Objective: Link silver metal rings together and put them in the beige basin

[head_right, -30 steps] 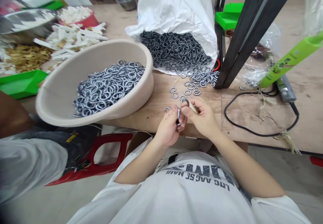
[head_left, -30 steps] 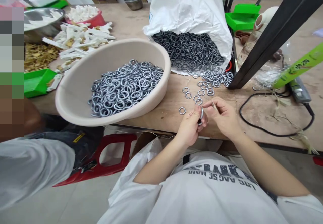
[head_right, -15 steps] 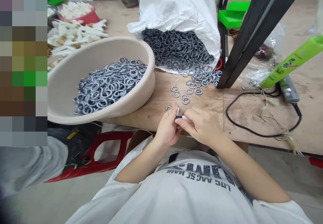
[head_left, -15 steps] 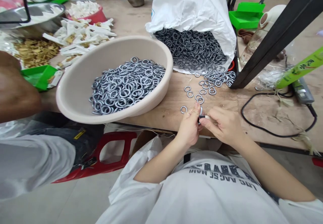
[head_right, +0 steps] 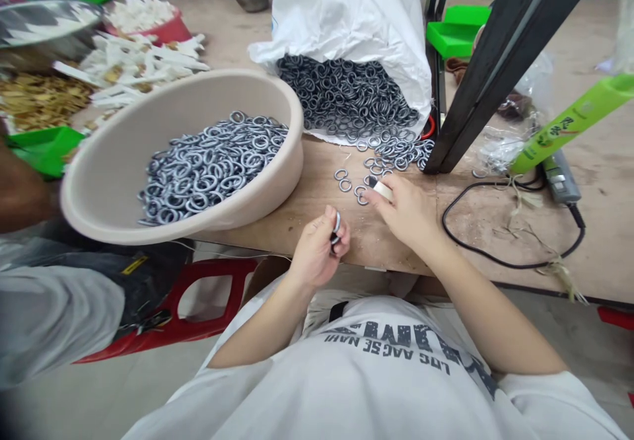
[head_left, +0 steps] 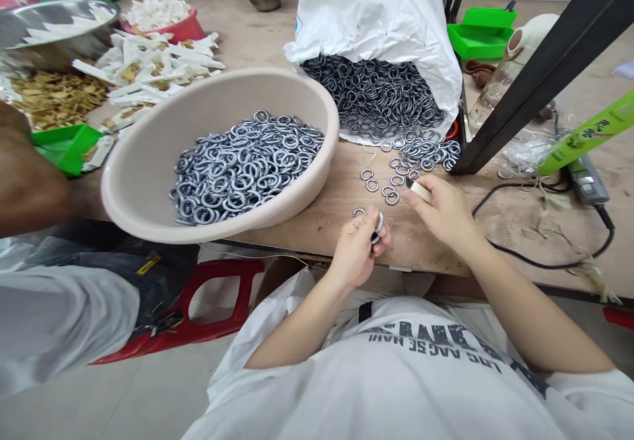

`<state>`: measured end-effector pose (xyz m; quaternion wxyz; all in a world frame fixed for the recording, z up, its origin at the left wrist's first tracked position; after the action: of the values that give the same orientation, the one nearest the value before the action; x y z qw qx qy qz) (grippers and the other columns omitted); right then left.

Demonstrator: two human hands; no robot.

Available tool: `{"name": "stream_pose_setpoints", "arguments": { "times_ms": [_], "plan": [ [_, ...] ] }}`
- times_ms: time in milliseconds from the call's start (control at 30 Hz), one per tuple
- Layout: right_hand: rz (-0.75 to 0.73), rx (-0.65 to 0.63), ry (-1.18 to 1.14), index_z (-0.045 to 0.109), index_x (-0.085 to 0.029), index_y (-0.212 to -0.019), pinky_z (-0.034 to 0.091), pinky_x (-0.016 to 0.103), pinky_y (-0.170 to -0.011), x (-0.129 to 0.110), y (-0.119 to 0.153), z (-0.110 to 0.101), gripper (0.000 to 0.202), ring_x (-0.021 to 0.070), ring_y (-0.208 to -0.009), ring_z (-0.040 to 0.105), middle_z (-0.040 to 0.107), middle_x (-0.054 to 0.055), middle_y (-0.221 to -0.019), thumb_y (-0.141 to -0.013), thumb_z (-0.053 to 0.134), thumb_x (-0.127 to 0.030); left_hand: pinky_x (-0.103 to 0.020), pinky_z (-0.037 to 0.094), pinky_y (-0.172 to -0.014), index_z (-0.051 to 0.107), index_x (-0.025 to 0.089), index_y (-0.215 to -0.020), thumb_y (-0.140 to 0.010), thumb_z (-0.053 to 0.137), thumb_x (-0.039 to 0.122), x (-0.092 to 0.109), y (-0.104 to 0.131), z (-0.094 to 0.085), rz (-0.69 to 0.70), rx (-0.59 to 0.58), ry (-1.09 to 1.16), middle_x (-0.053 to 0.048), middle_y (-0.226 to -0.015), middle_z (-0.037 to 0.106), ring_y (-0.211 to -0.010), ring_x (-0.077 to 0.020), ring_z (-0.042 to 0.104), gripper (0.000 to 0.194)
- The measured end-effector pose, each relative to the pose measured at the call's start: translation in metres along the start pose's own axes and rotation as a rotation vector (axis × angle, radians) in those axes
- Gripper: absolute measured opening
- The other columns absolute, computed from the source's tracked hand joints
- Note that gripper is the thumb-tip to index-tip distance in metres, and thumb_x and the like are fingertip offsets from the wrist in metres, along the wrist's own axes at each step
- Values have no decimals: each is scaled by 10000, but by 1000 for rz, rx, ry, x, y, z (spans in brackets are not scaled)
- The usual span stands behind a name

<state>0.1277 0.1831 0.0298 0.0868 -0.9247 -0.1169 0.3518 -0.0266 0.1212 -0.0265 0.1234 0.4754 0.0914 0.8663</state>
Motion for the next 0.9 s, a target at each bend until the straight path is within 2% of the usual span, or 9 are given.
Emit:
{"name": "stream_pose_setpoints", "arguments": {
  "times_ms": [100, 233, 333, 433, 500, 567, 767, 833, 900],
  "plan": [
    [-66, -116, 163, 697, -223, -1080, 384, 312, -718, -5, -13, 27, 330, 241, -897, 614, 693, 86, -1041, -867, 677, -474, -165, 257, -409, 618, 129, -737, -817, 704, 539, 13, -6, -19, 42, 72, -46, -17, -650, 636, -437, -37, 437, 426],
    [-50, -144, 207, 715, -211, -915, 346, 306, -675, -4, -21, 39, 188, 230, -839, 599, 700, 70, -932, -845, 699, -384, -163, 284, -404, 702, 141, -979, -806, 730, 489, 25, -13, -30, 63, 82, -89, -37, -759, 692, -500, -60, 526, 389],
    [48, -185, -23, 688, -190, -819, 297, 284, -604, -2, -16, 33, 234, 169, -681, 524, 640, 11, -735, -831, 705, -423, -165, 274, -403, 691, 169, -1065, -825, 716, 482, 32, -18, -29, 132, 80, -179, -23, -792, 677, -523, -61, 532, 396],
    [101, -345, -359, 622, -175, -742, 282, 263, -563, -14, -3, 33, 365, 117, -601, 428, 529, -35, -639, -832, 686, -523, -168, 277, -427, 677, 151, -876, -833, 686, 540, 30, -21, -19, 192, 42, -314, 16, -684, 572, -504, -44, 449, 392],
    [73, -413, -519, 580, -177, -713, 313, 254, -575, -28, 5, 32, 401, 107, -607, 424, 510, -40, -644, -861, 649, -543, -170, 280, -443, 640, 142, -769, -814, 681, 586, 20, -21, -7, 159, -13, -348, 25, -640, 516, -512, -45, 415, 448],
    [61, -392, -595, 569, -181, -712, 362, 256, -605, -37, 11, 29, 405, 116, -630, 466, 534, -28, -661, -897, 607, -539, -171, 261, -436, 600, 145, -724, -790, 687, 615, 10, -19, 4, 99, -46, -294, 22, -632, 504, -514, -49, 401, 482],
    [-5, -4, -544, 665, -224, -1009, 482, 324, -765, -40, 25, 5, 302, 198, -861, 622, 680, 42, -965, -810, 762, -428, -169, 189, -384, 458, 183, -675, -764, 712, 584, -4, -9, 21, -38, 7, -11, 59, -547, 411, -428, -43, 289, 482],
    [14, -25, -588, 669, -226, -976, 497, 331, -747, -37, 28, 9, 275, 200, -822, 643, 689, 38, -915, -825, 746, -443, -163, 187, -390, 451, 178, -659, -766, 710, 577, -7, -6, 27, -66, -22, -2, 55, -535, 409, -430, -40, 289, 488],
    [83, -126, -685, 655, -226, -948, 501, 323, -667, -32, 27, 20, 286, 190, -701, 644, 684, 18, -793, -858, 696, -494, -160, 175, -394, 454, 171, -654, -778, 698, 576, -11, -5, 32, -100, -66, 8, 50, -530, 407, -433, -36, 282, 488]
  ]
}}
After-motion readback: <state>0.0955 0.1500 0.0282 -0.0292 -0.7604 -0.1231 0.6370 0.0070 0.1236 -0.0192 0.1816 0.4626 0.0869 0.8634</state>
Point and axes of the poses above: each hand's wrist, its own y-axis away from the middle knuckle, its own z-axis out of the palm, x = y × z, the point moved 9 cm from there along -y, towards the middle knuckle
